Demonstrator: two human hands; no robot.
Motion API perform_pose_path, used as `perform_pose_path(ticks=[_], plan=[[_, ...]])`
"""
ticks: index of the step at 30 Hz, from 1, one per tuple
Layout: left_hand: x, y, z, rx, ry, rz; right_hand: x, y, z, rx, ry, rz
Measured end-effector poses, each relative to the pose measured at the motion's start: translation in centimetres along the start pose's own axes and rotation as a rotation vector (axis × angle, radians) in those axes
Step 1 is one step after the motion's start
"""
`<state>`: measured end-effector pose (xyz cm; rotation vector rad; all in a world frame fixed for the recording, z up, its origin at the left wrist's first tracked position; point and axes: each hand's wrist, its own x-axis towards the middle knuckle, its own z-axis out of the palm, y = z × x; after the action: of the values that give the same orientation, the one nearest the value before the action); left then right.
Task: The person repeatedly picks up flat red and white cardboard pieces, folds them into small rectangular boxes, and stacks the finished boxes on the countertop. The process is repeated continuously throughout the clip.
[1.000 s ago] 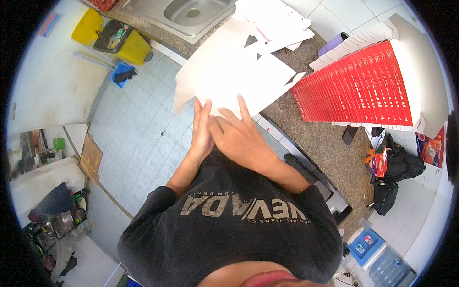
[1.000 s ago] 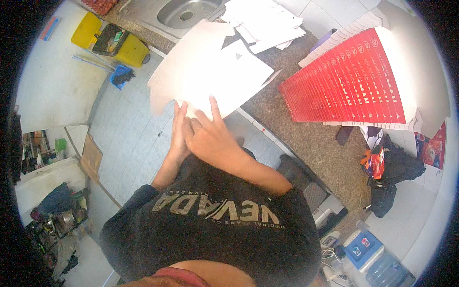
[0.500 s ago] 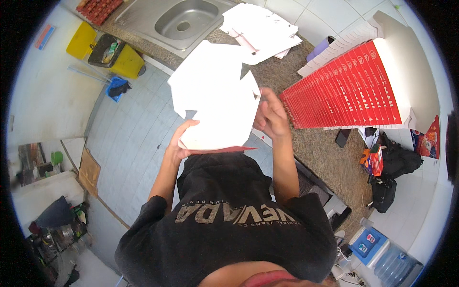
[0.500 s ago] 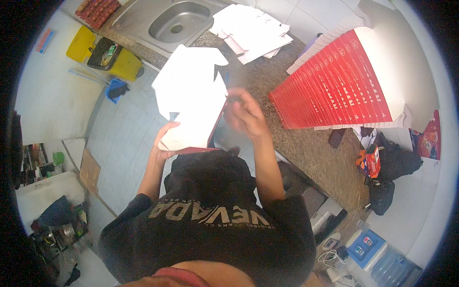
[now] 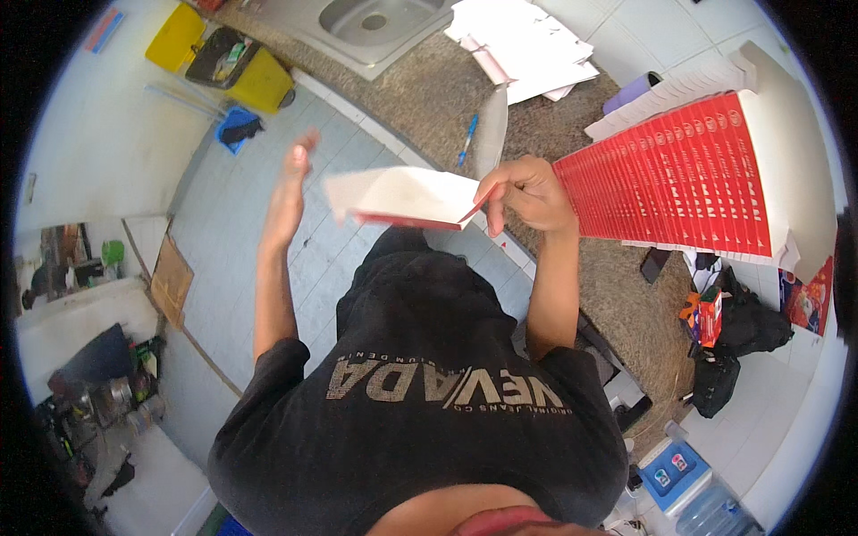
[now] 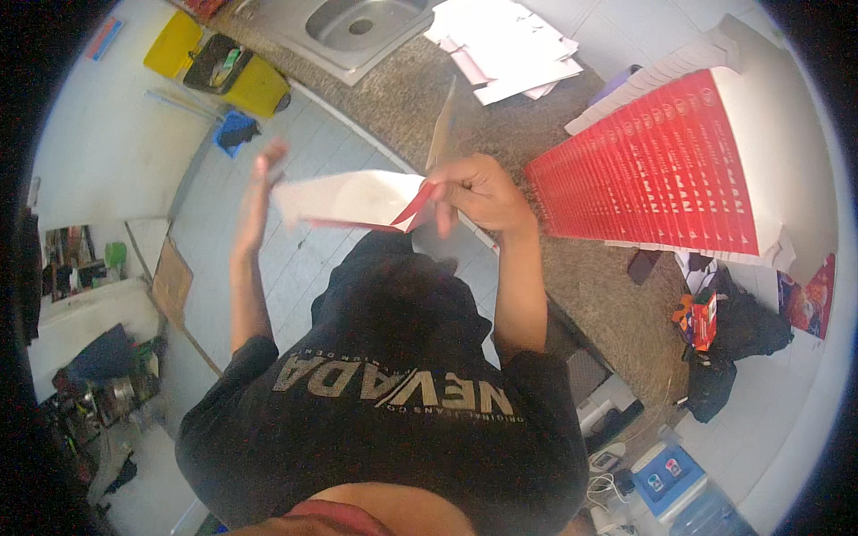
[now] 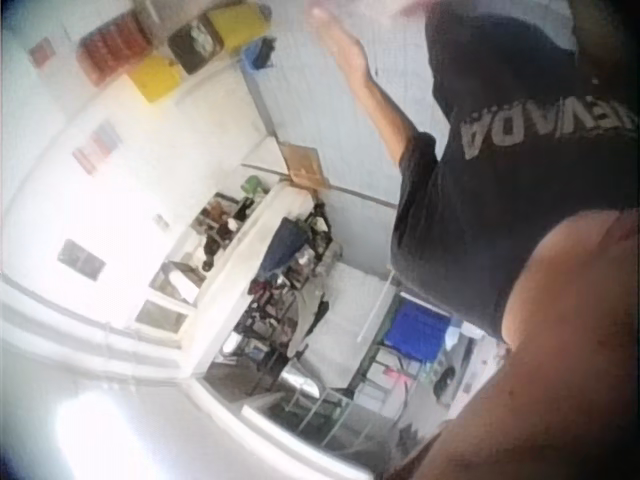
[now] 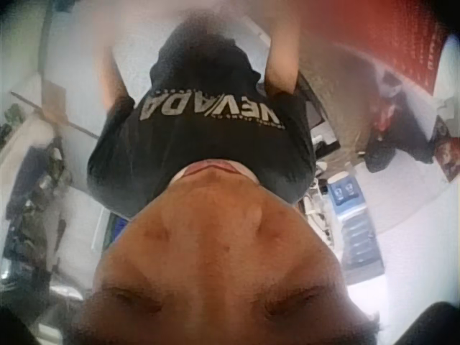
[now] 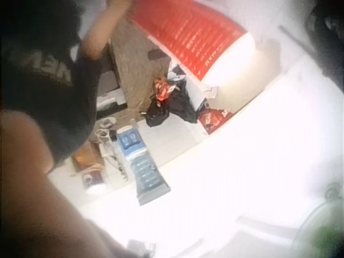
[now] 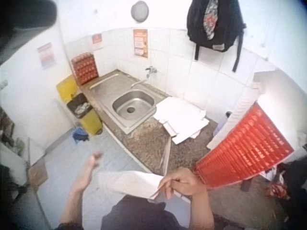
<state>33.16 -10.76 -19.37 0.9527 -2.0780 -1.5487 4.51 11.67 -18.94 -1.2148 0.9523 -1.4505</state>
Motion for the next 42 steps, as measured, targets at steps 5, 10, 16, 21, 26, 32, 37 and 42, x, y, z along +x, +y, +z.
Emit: perform_pose_path(ticks=[5, 10, 16, 21, 26, 32, 37, 42], plan=[[-3.7, 10.4, 3.0, 0.477, -0.494, 0.55, -1.1, 4.3, 0.3, 0.105, -0.115, 0.097], [-1.2, 7.7, 4.8, 0.44, -0.953, 0.212, -1.6, 8.0, -0.4, 0.19, -0.41, -0.267], [-0.8, 4.0, 6.3, -0.057, -1.01, -0.296, -2.0, -1.7, 6.1, -0.582, -0.212, 0.112], [-0.9, 4.5, 6.7, -0.004, -0.909, -0.23, -3.9, 0.0, 8.3, -1.126, 0.134, 0.043], [-1.4, 4.7, 6.7, -0.041, -0.796, -0.243, -5.2, 2.3, 8.7, -0.933, 0.348, -0.032], [-2.5, 3.7, 6.8, 0.106, -0.779, 0.032, -4.7, 2.2, 8.6, -0.987, 0.054, 0.173], [-1.7, 4.9, 5.2, -0.153, -0.805, -0.102, -2.8, 1.2, 7.5, -0.998, -0.218, 0.501], [-1.0, -3.0, 2.0, -0.402, -0.433, 0.227, -3.2, 0.9, 6.7, -0.781, -0.079, 0.503]])
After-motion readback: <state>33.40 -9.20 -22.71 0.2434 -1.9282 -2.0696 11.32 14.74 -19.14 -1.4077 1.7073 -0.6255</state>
